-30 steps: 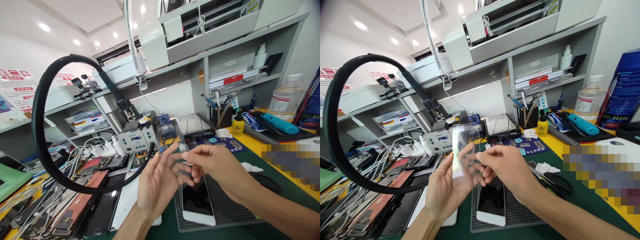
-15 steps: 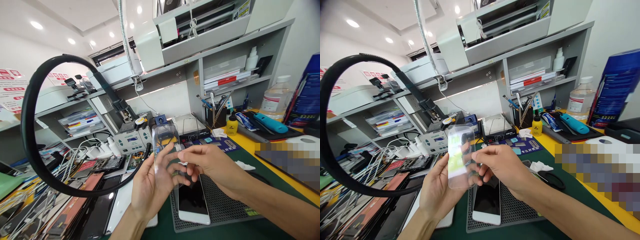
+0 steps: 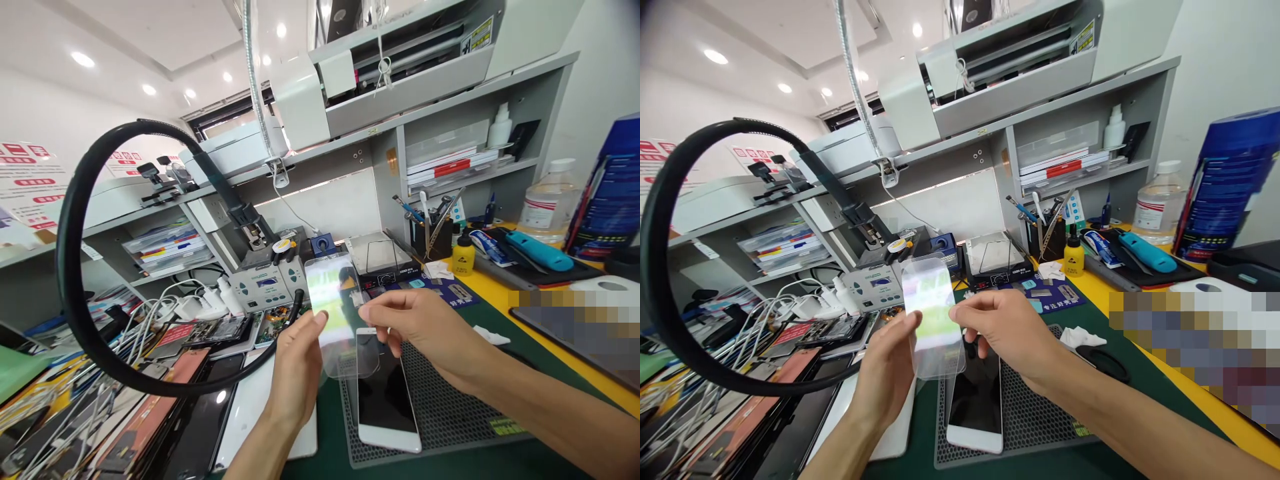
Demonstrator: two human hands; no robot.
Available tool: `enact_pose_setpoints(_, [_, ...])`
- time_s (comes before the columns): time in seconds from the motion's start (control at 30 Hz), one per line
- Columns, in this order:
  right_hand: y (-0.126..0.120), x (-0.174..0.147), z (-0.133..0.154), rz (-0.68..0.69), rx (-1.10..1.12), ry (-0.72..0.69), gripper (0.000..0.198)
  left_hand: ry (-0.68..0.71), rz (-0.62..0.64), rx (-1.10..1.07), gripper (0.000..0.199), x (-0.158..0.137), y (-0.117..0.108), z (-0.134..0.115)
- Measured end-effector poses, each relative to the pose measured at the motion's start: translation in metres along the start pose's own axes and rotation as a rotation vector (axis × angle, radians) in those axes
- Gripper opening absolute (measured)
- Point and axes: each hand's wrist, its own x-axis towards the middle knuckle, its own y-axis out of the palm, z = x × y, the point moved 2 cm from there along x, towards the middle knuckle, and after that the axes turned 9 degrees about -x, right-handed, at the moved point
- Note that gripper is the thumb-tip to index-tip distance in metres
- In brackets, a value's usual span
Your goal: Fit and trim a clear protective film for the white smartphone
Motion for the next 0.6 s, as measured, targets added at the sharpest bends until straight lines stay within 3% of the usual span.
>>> enact_pose_setpoints(0.07, [-0.0033,0.0028,-0.001,-0.016,0.001,-0.016,0.024,0.04,-0.033,0.141,0.015,0.0005,-0.0032,0.001])
enact_pose_setpoints(0.23, [-0.0092,0.0052,-0.0004,-0.007,0.025,-0.058,0.027,0.073,-0.038,0.337,0.033,0.0004,-0.009,0.0019])
enact_pose_setpoints(0.4, [-0.0093,0.0029,0.0039,0.053,0.1,-0.079,0.028,0.067,0.027,0.365,0.031,-0.0005,-0.0101,0.0005])
enact_pose_setpoints(0.6, [-0.0083,0.0011,0.003,0.116,0.122,-0.091,0.031,0.155,-0.059,0.327,0.027,-0.0023,-0.0068,-0.001])
